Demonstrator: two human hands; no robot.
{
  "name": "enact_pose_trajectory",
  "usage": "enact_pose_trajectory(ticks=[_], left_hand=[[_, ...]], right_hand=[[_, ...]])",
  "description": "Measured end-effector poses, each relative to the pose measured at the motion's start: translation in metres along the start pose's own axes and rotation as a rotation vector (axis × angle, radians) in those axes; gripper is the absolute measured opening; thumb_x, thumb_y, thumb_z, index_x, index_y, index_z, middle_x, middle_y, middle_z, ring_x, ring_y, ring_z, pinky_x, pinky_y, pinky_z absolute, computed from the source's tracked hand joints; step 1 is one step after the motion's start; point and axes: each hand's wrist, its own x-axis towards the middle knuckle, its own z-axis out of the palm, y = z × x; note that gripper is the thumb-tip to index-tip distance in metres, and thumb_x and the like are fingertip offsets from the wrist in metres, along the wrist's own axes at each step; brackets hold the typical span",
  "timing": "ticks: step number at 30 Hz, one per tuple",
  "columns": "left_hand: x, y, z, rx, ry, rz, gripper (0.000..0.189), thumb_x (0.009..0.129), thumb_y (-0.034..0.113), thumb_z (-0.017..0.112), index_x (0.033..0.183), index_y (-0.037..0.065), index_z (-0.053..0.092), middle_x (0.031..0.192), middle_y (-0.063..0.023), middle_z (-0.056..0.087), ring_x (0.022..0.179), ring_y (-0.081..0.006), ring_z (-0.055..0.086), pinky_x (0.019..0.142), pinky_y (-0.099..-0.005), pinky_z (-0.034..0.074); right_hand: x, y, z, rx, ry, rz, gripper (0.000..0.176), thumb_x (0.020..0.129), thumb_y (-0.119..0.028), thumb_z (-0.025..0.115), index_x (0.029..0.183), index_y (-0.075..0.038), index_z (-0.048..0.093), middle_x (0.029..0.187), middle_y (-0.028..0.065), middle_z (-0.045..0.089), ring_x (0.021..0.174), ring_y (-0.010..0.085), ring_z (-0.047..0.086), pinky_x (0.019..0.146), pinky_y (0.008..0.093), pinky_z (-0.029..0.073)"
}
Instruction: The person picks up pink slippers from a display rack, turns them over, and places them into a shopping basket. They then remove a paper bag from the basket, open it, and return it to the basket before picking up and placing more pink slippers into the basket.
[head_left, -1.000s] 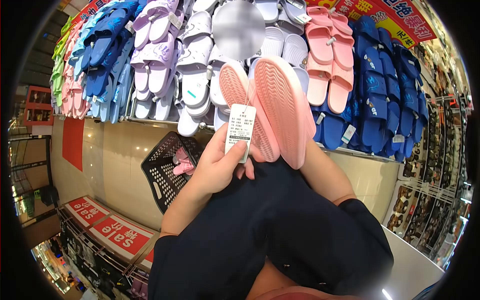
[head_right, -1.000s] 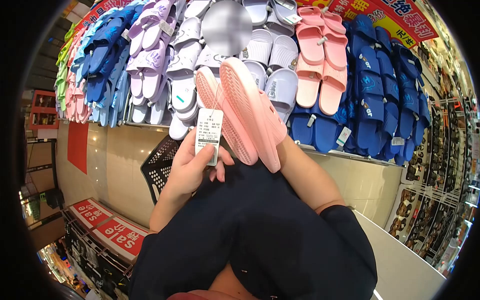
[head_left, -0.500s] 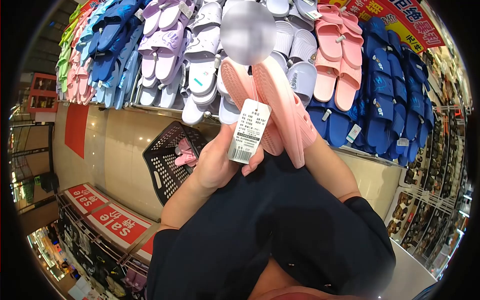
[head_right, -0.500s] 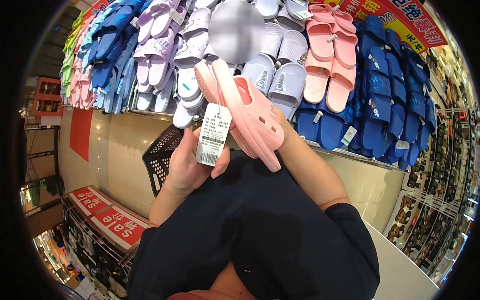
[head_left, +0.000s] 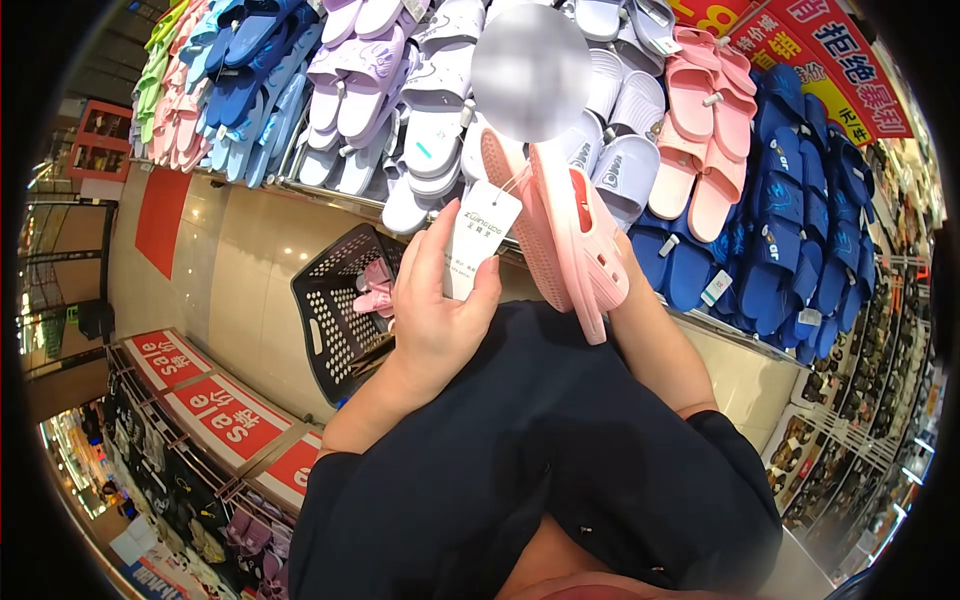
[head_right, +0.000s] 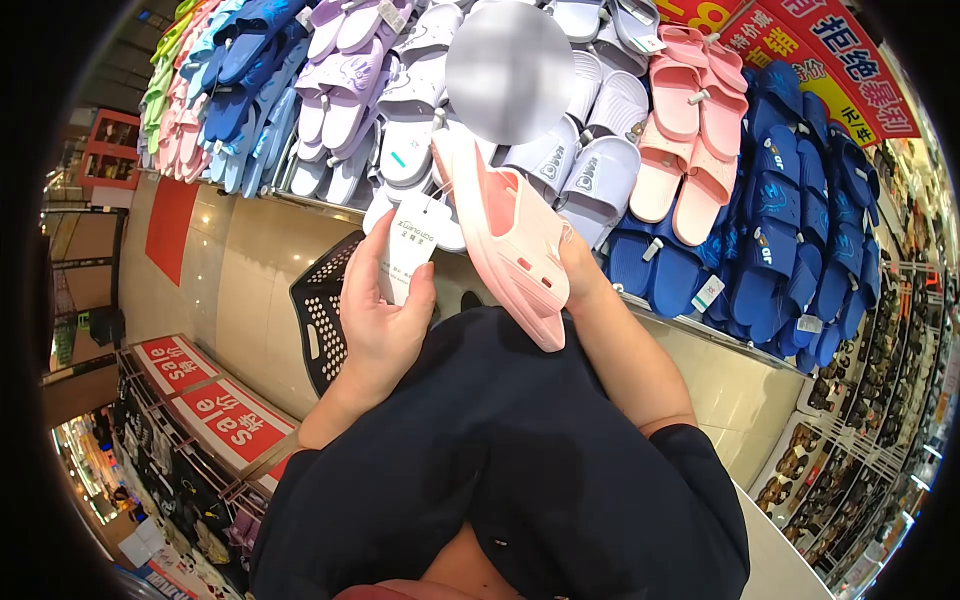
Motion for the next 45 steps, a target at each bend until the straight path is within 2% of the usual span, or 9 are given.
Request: enact_pose_trajectory(ticks=[6, 10, 13, 16, 18, 19, 23, 35, 45], left_hand=[[0.010, -0.047, -0.017, 0.119, -0.079, -0.107, 0.046, 0.089, 0.014, 0.064, 0.129, -0.007, 0.056, 0.106, -0.0239, 0.062, 0.100, -0.0386, 0.061, 0.090, -0.0424, 0.049], [0.006, -0.091, -0.047, 0.948, 0.061, -0.019, 0.040, 0.089, 0.019, 0.068, 0.124, 0.001, 0.063, 0.113, -0.0227, 0.053, 0.101, -0.0387, 0.055, 0.090, -0.0451, 0.044], [0.005, -0.069, -0.046, 0.677, 0.129, -0.117, 0.036, 0.088, 0.012, 0.066, 0.123, 0.003, 0.064, 0.103, -0.0174, 0.060, 0.097, -0.0354, 0.058, 0.089, -0.0434, 0.045], [-0.007, -0.048, -0.023, 0.299, -0.089, -0.164, 0.035, 0.088, 0.002, 0.063, 0.122, -0.002, 0.064, 0.082, -0.0121, 0.068, 0.075, -0.0226, 0.065, 0.072, -0.0327, 0.051], [-0.019, -0.039, 0.000, 0.123, -0.216, -0.442, 0.044, 0.088, 0.004, 0.060, 0.132, -0.003, 0.057, 0.097, -0.0206, 0.070, 0.082, -0.0204, 0.069, 0.077, -0.0319, 0.053], [-0.024, -0.039, 0.008, 0.217, -0.199, -0.281, 0.047, 0.090, 0.003, 0.057, 0.136, -0.002, 0.053, 0.095, -0.0198, 0.069, 0.081, -0.0189, 0.068, 0.077, -0.0321, 0.052], [-0.044, -0.046, 0.014, 0.047, -0.266, -0.649, 0.051, 0.089, -0.001, 0.051, 0.140, -0.002, 0.048, 0.092, -0.0129, 0.069, 0.084, -0.0179, 0.066, 0.079, -0.0323, 0.052], [-0.196, -0.068, -0.019, -0.749, 0.355, -1.097, 0.064, 0.082, -0.013, 0.045, 0.144, 0.000, 0.041, 0.103, -0.0105, 0.069, 0.098, -0.0128, 0.064, 0.077, -0.0220, 0.049], [-0.234, -0.163, -0.141, -0.218, 0.631, -1.470, 0.044, 0.091, 0.009, 0.059, 0.134, 0.001, 0.054, 0.092, -0.0068, 0.070, 0.074, -0.0131, 0.065, 0.064, -0.0259, 0.050]], right_hand=[[-0.005, -0.022, 0.008, -0.635, 0.054, 0.058, 0.030, 0.092, -0.008, 0.059, 0.119, -0.002, 0.069, 0.130, 0.0143, 0.063, 0.117, 0.0237, 0.061, 0.097, 0.0364, 0.049], [0.005, -0.041, 0.037, -1.604, -0.207, -0.435, 0.042, 0.081, -0.010, 0.069, 0.123, -0.014, 0.069, 0.126, 0.0084, 0.066, 0.128, 0.0347, 0.052, 0.109, 0.0447, 0.036], [0.011, -0.039, 0.039, -1.791, -0.225, -0.465, 0.041, 0.079, -0.011, 0.069, 0.120, -0.014, 0.070, 0.125, 0.0083, 0.066, 0.124, 0.0359, 0.053, 0.107, 0.0450, 0.039], [0.015, -0.032, 0.039, -1.818, -0.284, -0.415, 0.041, 0.076, -0.011, 0.070, 0.118, -0.014, 0.071, 0.120, 0.0089, 0.068, 0.120, 0.0365, 0.055, 0.105, 0.0457, 0.040], [0.015, -0.025, 0.043, -1.883, -0.344, -0.402, 0.043, 0.074, -0.009, 0.071, 0.116, -0.013, 0.072, 0.112, 0.0076, 0.070, 0.117, 0.0353, 0.056, 0.100, 0.0456, 0.042], [0.014, -0.021, 0.045, -1.930, -0.377, -0.379, 0.043, 0.073, -0.009, 0.071, 0.115, -0.014, 0.072, 0.110, 0.0069, 0.070, 0.117, 0.0347, 0.057, 0.097, 0.0453, 0.043], [0.019, -0.009, 0.048, -2.019, -0.576, -0.343, 0.046, 0.064, -0.011, 0.075, 0.109, -0.014, 0.074, 0.101, 0.0026, 0.070, 0.111, 0.0303, 0.058, 0.087, 0.0432, 0.043], [0.059, 0.095, 0.045, -1.624, -1.253, -0.096, 0.029, 0.070, -0.014, 0.074, 0.097, -0.006, 0.068, 0.107, 0.0081, 0.065, 0.100, 0.0284, 0.059, 0.090, 0.0432, 0.046], [0.069, 0.083, -0.009, -1.956, -0.702, -0.366, 0.046, 0.074, -0.001, 0.068, 0.120, -0.005, 0.065, 0.127, 0.0153, 0.061, 0.109, 0.0345, 0.060, 0.095, 0.0447, 0.046]])
